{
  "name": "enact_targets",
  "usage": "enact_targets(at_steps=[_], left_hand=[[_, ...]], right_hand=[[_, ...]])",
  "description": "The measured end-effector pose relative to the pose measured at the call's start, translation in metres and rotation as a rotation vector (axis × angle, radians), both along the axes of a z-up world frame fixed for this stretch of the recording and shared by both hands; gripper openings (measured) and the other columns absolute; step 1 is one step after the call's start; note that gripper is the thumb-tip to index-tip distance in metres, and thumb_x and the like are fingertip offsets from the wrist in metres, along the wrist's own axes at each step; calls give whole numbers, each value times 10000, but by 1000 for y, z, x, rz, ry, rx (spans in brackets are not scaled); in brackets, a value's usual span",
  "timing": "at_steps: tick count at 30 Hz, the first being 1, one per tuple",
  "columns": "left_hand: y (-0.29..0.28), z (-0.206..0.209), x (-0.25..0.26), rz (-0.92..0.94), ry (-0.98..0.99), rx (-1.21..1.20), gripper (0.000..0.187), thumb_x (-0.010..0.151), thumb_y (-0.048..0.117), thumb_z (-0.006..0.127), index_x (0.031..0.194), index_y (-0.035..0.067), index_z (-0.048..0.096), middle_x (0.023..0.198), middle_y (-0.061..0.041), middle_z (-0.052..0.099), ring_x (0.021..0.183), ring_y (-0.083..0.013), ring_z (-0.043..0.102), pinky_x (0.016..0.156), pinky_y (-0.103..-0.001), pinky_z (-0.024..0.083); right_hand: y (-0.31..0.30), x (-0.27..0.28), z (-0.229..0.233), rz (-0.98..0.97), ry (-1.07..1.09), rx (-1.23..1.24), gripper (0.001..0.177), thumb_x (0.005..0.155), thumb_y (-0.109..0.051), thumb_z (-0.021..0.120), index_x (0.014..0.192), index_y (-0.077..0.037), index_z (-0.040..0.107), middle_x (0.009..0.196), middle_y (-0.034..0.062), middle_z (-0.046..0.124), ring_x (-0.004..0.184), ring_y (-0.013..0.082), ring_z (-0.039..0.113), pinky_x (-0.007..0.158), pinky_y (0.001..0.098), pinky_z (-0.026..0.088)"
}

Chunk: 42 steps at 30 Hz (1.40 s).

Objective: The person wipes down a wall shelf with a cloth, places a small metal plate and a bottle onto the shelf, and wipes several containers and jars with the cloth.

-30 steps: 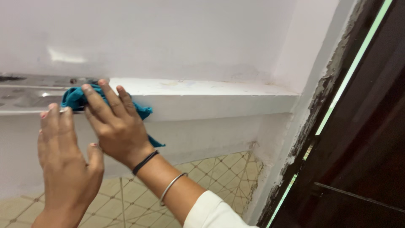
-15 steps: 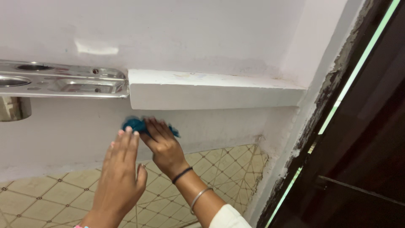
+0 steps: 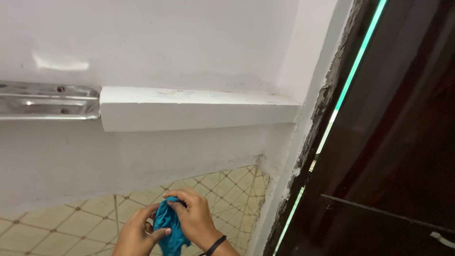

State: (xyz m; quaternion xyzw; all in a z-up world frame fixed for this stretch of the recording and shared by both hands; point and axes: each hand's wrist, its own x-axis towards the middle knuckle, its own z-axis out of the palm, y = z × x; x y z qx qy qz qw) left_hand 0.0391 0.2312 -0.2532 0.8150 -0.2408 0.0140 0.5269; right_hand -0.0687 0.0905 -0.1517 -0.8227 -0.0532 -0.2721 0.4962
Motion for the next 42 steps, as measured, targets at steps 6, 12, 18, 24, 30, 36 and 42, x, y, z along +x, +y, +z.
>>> enact_targets(at_steps=[6, 12, 18, 24, 30, 36, 42], left_hand=[[-6, 52, -53, 130, -251, 102, 498, 665, 312, 924, 1110, 156, 765, 1145, -68, 664, 1025, -284, 634, 871, -388, 527], [-32, 56, -97, -68, -188, -2, 460, 652, 356, 927, 991, 88, 769, 1131, -24, 711, 999, -203, 672, 870, -349, 537], [-44, 47, -162, 14, 280, -83, 323, 862, 286, 767, 1080, 48, 783, 904, -101, 767, 781, -200, 688, 750, -348, 545], [-60, 18, -209, -119, 450, -263, 347, 913, 225, 635, 1176, 33, 753, 965, -76, 798, 853, -149, 702, 779, -307, 549], [-95, -21, -258, -266, 209, 48, 324, 862, 253, 712, 1121, 72, 783, 1008, -96, 779, 929, -216, 731, 834, -340, 545], [-94, -29, -256, -480, 64, 179, 292, 808, 255, 753, 1059, 118, 811, 988, -82, 772, 881, -252, 732, 792, -362, 558], [-62, -25, -233, -572, 79, 271, 285, 806, 254, 746, 1053, 118, 781, 931, -78, 779, 808, -225, 744, 750, -343, 570]], right_hand=[[-32, -26, 6, 110, 25, 365, 183, 996, -128, 611, 1046, -12, 743, 814, -22, 706, 732, 53, 604, 661, 222, 495], [-63, -72, -3, -22, 14, 272, 254, 1045, -211, 619, 945, 2, 715, 698, -28, 551, 656, 52, 464, 578, 241, 402], [-102, -123, -22, -6, 126, 145, 273, 989, -252, 645, 933, 3, 722, 727, -32, 649, 698, 44, 562, 626, 237, 489], [-111, -190, -78, 212, 299, 507, 248, 989, -205, 689, 1092, 19, 711, 906, 15, 704, 825, 84, 626, 738, 255, 534], [-87, -272, -118, 237, 321, 524, 612, 815, -157, 806, 1343, -75, 507, 1202, -26, 643, 1106, 48, 617, 967, 243, 512], [-102, -303, -147, -18, 493, 566, 253, 929, -152, 754, 1106, 15, 684, 908, 19, 700, 786, 65, 634, 689, 250, 544], [-85, -296, -138, -85, 482, 721, 201, 910, -114, 758, 1037, 36, 715, 879, 52, 712, 721, 86, 635, 661, 241, 519]])
